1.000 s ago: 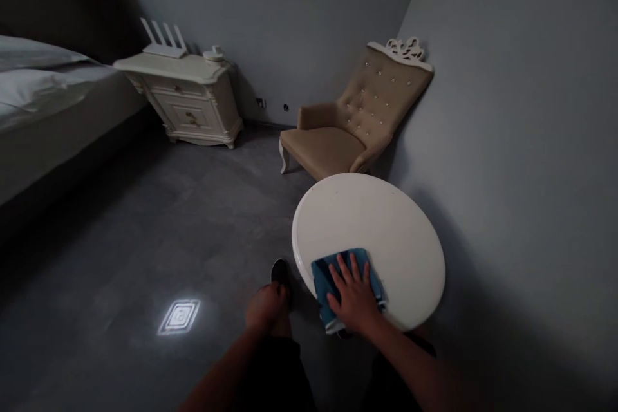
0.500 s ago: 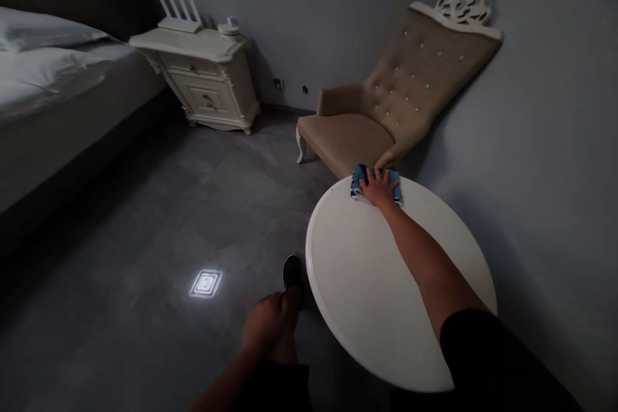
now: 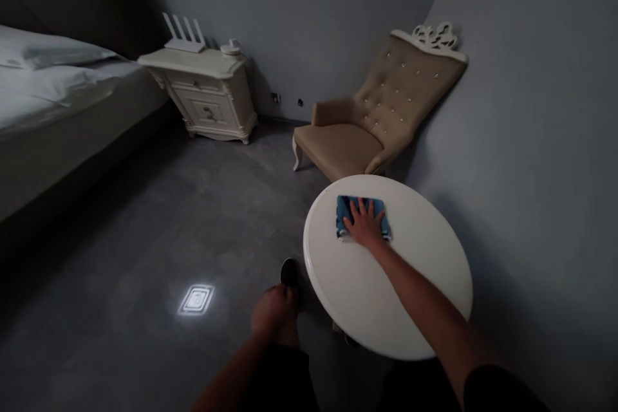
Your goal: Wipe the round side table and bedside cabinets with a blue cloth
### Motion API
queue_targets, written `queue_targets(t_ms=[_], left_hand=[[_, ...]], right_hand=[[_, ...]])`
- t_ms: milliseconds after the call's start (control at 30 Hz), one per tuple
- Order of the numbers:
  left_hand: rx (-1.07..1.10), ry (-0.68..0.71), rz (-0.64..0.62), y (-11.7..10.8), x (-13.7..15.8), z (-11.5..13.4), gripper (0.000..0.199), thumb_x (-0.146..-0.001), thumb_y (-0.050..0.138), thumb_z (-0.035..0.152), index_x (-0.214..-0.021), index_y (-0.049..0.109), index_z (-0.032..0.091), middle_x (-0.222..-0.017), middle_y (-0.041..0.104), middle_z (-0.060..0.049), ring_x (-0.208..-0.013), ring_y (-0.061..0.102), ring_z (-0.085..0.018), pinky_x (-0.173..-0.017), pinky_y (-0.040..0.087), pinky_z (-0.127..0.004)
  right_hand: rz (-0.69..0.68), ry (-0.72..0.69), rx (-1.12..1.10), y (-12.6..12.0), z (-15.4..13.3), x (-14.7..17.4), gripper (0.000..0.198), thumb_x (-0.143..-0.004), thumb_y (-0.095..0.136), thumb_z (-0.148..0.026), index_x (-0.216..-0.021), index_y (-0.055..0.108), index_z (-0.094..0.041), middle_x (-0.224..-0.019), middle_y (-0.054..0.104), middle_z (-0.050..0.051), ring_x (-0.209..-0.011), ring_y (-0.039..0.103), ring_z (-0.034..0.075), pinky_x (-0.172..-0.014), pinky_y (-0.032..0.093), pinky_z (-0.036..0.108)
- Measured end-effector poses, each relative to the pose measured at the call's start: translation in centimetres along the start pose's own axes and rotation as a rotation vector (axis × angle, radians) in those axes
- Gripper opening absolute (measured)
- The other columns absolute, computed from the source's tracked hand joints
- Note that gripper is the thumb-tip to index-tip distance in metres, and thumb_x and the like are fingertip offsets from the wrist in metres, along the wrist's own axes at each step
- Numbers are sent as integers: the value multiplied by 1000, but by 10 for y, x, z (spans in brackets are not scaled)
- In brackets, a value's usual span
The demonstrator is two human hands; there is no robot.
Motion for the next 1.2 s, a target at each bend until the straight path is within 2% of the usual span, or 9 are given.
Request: queue_targets(t_ms=[200,267,333,467,633,767,900,1033,1200], left_hand=[[9,32,8,10,7,-4,51,-115,42,46,-117,84,18,-128,86,-22,-117,83,-35,-91,58,-40],[9,32,6,13,8,-5,52,-115,41,46,-116,84,18,-127,86,-22,-116,83,-34,-90,57,-39],[6,37,3,14,9,-5,52,-116,40,45,-116,84,18,-127,86,-22,-117,83,-34,-89,57,-38],[9,35,10,12,8,-7,53,-116,41,49,-114,84,19,-124,87,-20,-115,84,-34,-89,56,-37],[25,8,-1,6,2,-9,57,-117,38,54,-116,85,22,-122,87,-18,-114,83,-33,-90,56,-37],[2,-9,1,-2,-6,-11,61,-118,35,56,-113,85,21,-120,87,-17,-113,83,-32,-89,55,-37],[6,-26,3,-6,-11,-13,62,-119,34,56,-106,84,22,-117,87,-16,-110,83,-31,-87,54,-36],[-15,-30,-4,-5,-14,-11,56,-118,38,51,-107,84,22,-119,88,-16,-111,82,-29,-89,55,-35],[-41,-31,2,-1,-8,-1,51,-117,42,47,-114,85,20,-125,86,-18,-116,81,-32,-92,56,-37]], right_hand=[[-15,-196,-110,42,-59,195,82,-114,50,-65,-186,36,-30,-197,9,9,-180,4,55,-134,3,94],[-14,-268,-152,52,-72,233,83,-111,55,-65,-186,37,-33,-197,7,7,-180,2,55,-134,2,94],[-15,-318,-178,54,-80,243,83,-110,57,-66,-186,38,-35,-197,8,5,-180,3,54,-135,2,93],[-7,-307,-177,39,-79,186,79,-113,53,-65,-184,42,-33,-197,14,5,-181,7,51,-137,2,91],[0,-139,-113,4,-57,35,76,-117,41,-63,-184,42,-28,-196,23,9,-179,16,52,-135,12,91],[8,16,-97,-13,-29,-85,80,-118,30,-64,-187,33,-25,-197,18,13,-178,13,54,-133,13,93],[-12,117,-100,-10,-8,-164,82,-118,23,-67,-188,29,-26,-198,13,14,-177,9,56,-131,13,94],[3,121,-128,-7,-14,-178,81,-118,24,-67,-187,33,-26,-197,15,16,-176,7,58,-128,9,97],[5,-65,-147,-10,-65,-102,80,-117,34,-65,-186,35,-24,-197,14,16,-176,8,58,-129,5,96]])
Point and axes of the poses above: each hand's wrist, its own x-axis away from the middle knuckle, its own y-axis out of the palm, z = x × y, the point moved 7 cm from there along -x, towards the middle knuckle
